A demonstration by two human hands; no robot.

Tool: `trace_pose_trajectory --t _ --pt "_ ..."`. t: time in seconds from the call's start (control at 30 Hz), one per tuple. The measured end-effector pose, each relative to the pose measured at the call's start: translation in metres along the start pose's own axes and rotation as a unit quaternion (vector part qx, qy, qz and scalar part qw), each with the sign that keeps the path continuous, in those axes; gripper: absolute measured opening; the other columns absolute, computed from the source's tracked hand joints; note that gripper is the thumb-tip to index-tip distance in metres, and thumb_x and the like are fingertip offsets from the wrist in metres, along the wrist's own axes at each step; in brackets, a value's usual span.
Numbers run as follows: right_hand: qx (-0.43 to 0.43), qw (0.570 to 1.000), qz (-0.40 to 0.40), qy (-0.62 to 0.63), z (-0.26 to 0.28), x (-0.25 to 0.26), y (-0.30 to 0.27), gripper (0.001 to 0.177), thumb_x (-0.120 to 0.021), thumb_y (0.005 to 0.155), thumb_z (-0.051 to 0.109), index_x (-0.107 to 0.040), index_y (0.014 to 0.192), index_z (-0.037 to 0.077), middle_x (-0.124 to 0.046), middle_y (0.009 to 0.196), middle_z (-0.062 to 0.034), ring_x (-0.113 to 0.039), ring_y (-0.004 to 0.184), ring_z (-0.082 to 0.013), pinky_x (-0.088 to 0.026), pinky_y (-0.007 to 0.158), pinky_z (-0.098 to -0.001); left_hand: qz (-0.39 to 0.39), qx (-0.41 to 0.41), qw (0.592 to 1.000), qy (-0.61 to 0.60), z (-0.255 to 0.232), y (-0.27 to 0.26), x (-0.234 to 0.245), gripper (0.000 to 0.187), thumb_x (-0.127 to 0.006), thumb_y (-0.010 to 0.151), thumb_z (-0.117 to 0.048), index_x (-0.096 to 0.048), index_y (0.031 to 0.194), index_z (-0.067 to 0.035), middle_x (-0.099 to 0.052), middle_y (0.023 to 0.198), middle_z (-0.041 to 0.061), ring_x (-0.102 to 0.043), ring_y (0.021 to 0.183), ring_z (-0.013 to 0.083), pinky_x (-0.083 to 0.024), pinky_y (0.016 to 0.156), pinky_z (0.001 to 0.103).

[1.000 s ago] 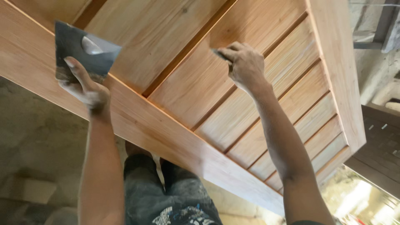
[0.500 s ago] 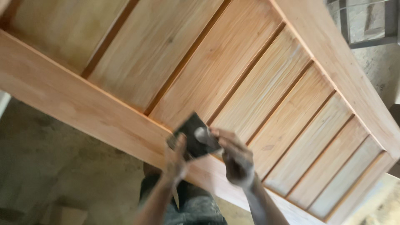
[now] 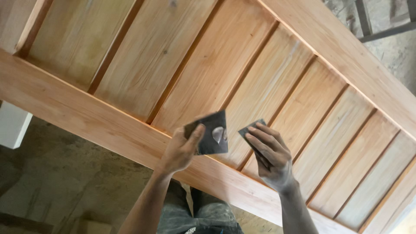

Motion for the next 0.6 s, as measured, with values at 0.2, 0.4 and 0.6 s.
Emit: trace_pose_trajectory --t 0.2,0.4,0.6 --pt "-0.025 0.996 0.083 -0.036 -0.003 -0.015 -0.019 0.031 -0.069 0.090 0.011 -0.074 0.119 0.021 -0.074 0.124 -0.0011 -0.063 0.127 -0.0227 -0.054 0.105 -0.0428 -0.026 0.038 0.997 0.062 -0.005 0.007 -0.046 0.048 -0.044 0.108 -0.034 -0.068 0.139 -0.005 -0.067 0.078 0.011 -0.051 0.059 0.0084 -0.045 0.052 0.026" --pt "-0.071 0.984 0.161 -0.015 -0.008 -0.025 -0.060 0.033 -0.076 0.085 0.023 -0.075 0.118 0.024 -0.072 0.126 0.0014 -0.056 0.127 -0.0238 -0.047 0.102 -0.0501 -0.010 0.012 0.998 0.053 0.020 0.020 -0.057 0.041 -0.062 0.097 -0.019 -0.064 0.134 -0.001 -0.078 0.110 0.011 -0.072 0.097 0.0124 -0.061 0.079 0.026" --pt "-0.101 0.979 0.176 0.007 -0.015 -0.013 -0.094 0.036 -0.073 0.086 0.028 -0.073 0.122 0.024 -0.070 0.128 0.0010 -0.056 0.128 -0.0241 -0.047 0.102 -0.0487 -0.163 0.176 0.970 -0.045 0.017 0.031 -0.041 0.033 -0.067 0.098 -0.021 -0.052 0.120 -0.002 -0.074 0.106 0.014 -0.076 0.093 0.0260 -0.067 0.080 0.040"
Point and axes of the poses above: each hand's wrist, its own y-axis towards the middle knuckle, its own x-axis out of the back of the hand, z = x × y, the point moved 3 cm from there along y, towards the middle knuckle
